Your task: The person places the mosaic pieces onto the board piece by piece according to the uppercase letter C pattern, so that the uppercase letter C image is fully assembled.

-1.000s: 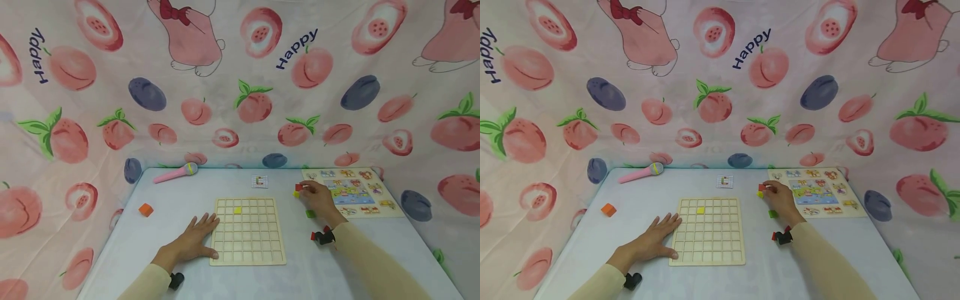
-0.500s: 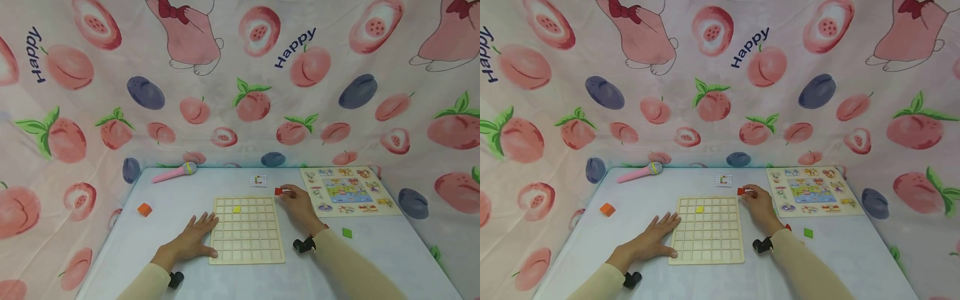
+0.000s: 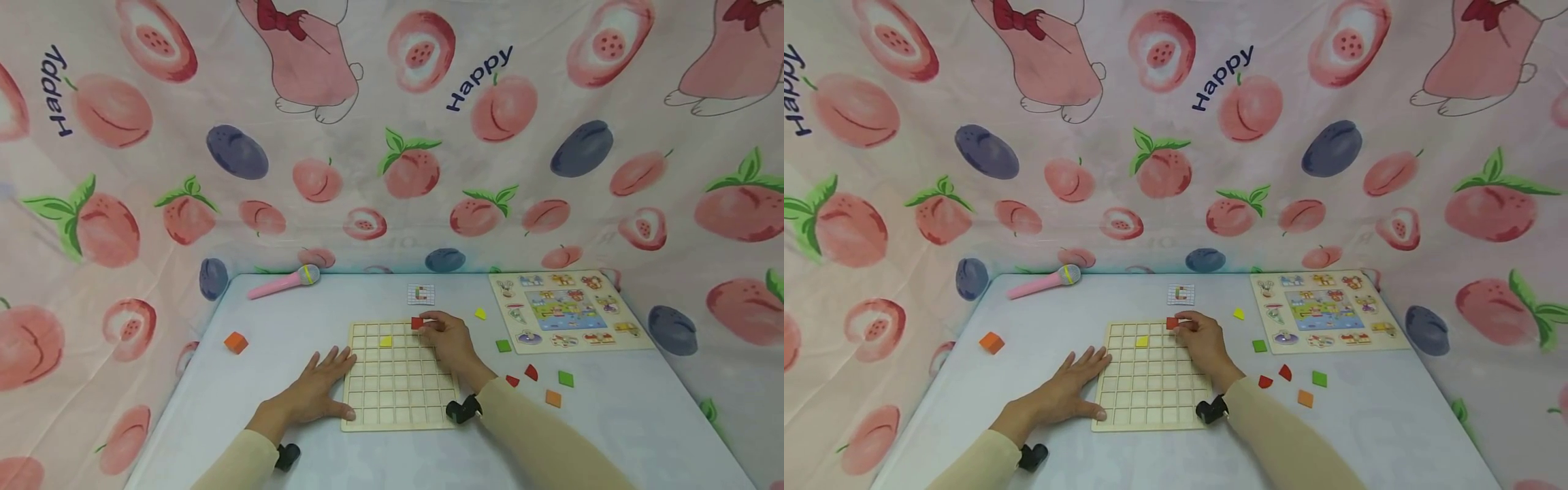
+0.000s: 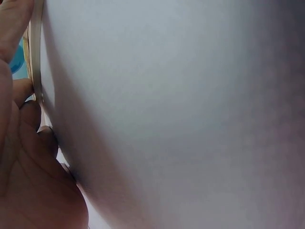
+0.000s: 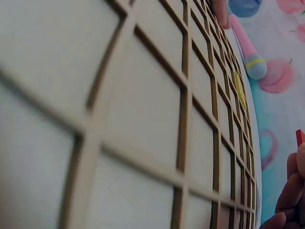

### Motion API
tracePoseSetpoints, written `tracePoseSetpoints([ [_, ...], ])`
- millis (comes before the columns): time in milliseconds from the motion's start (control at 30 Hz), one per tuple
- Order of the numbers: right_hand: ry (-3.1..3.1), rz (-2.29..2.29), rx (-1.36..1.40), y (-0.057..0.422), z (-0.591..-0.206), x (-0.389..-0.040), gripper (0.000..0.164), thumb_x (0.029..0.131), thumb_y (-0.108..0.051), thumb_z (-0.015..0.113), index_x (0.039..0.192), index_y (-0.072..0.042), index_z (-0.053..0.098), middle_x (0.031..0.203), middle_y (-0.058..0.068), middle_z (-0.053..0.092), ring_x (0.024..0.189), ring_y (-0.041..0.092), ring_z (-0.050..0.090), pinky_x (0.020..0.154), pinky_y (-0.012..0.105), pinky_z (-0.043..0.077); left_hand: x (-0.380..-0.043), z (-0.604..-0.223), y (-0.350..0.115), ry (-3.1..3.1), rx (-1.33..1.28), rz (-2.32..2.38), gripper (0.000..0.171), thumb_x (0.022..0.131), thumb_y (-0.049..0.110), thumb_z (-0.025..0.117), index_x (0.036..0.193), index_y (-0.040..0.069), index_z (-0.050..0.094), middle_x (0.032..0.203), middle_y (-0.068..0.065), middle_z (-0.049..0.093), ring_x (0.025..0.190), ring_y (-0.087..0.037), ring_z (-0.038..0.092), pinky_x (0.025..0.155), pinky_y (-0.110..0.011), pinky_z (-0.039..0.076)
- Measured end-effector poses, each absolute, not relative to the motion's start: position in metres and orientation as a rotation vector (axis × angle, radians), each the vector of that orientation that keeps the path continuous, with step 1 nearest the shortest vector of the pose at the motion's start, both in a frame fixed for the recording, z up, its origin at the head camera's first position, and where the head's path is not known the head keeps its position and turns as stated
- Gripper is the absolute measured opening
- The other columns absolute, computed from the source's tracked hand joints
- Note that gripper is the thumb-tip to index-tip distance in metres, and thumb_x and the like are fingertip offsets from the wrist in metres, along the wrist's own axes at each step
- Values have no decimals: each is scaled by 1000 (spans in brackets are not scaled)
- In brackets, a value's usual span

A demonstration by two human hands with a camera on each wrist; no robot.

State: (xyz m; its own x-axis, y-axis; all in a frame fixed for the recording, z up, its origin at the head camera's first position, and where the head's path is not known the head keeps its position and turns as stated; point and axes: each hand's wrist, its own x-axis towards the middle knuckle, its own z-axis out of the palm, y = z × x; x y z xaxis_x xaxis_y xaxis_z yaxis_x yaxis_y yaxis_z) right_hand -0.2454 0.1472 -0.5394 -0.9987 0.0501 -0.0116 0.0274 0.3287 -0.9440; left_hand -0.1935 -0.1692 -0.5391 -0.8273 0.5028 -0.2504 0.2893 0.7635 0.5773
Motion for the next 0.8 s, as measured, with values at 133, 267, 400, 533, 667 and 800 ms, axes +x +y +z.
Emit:
tracePoseSetpoints([
  [133, -2575, 1795, -54, 135, -541, -244, 24, 95, -11, 77, 119, -15, 79, 99, 5, 78, 88, 14, 68, 73, 26, 55, -195, -539, -169, 2571, 601, 742, 114, 76, 56, 88, 167, 17, 32, 178, -2, 17, 166, -27, 4, 134, -55, -7],
  [267, -2577, 1858, -92, 128, -545, -242, 23, 95, -12, 78, 117, -18, 79, 94, 2, 76, 83, 15, 66, 69, 26, 55, -195, -538, -168, 2565, 602, 757, 114, 76, 54, 89, 167, 16, 32, 177, -3, 17, 166, -28, 4, 134, -55, -8],
  [400, -2592, 1849, -77, 124, -549, -240, 21, 95, -14, 77, 116, -18, 79, 93, 3, 74, 82, 17, 66, 66, 26, 55, -194, -538, -167, 2559, 605, 770, 114, 76, 53, 89, 167, 15, 32, 177, -3, 16, 166, -29, 4, 134, -55, -9],
  [533, -2629, 1750, -26, 122, -550, -239, 22, 95, -14, 79, 116, -17, 79, 98, 3, 75, 88, 16, 64, 73, 27, 54, -194, -537, -167, 2563, 606, 762, 113, 76, 53, 89, 167, 16, 33, 177, -3, 17, 166, -29, 4, 134, -55, -8],
  [667, -2658, 1680, 17, 121, -549, -238, 24, 93, -12, 79, 118, -14, 78, 99, 2, 76, 89, 14, 64, 77, 30, 55, -194, -536, -167, 2567, 607, 750, 113, 76, 54, 89, 167, 16, 33, 177, -4, 19, 166, -29, 6, 135, -56, -6],
  [800, -2672, 1640, 64, 119, -550, -238, 26, 93, -8, 79, 118, -10, 78, 96, 3, 76, 86, 13, 63, 77, 30, 55, -193, -537, -169, 2566, 615, 753, 114, 76, 55, 89, 167, 15, 33, 177, -5, 19, 166, -30, 6, 134, -57, -5],
])
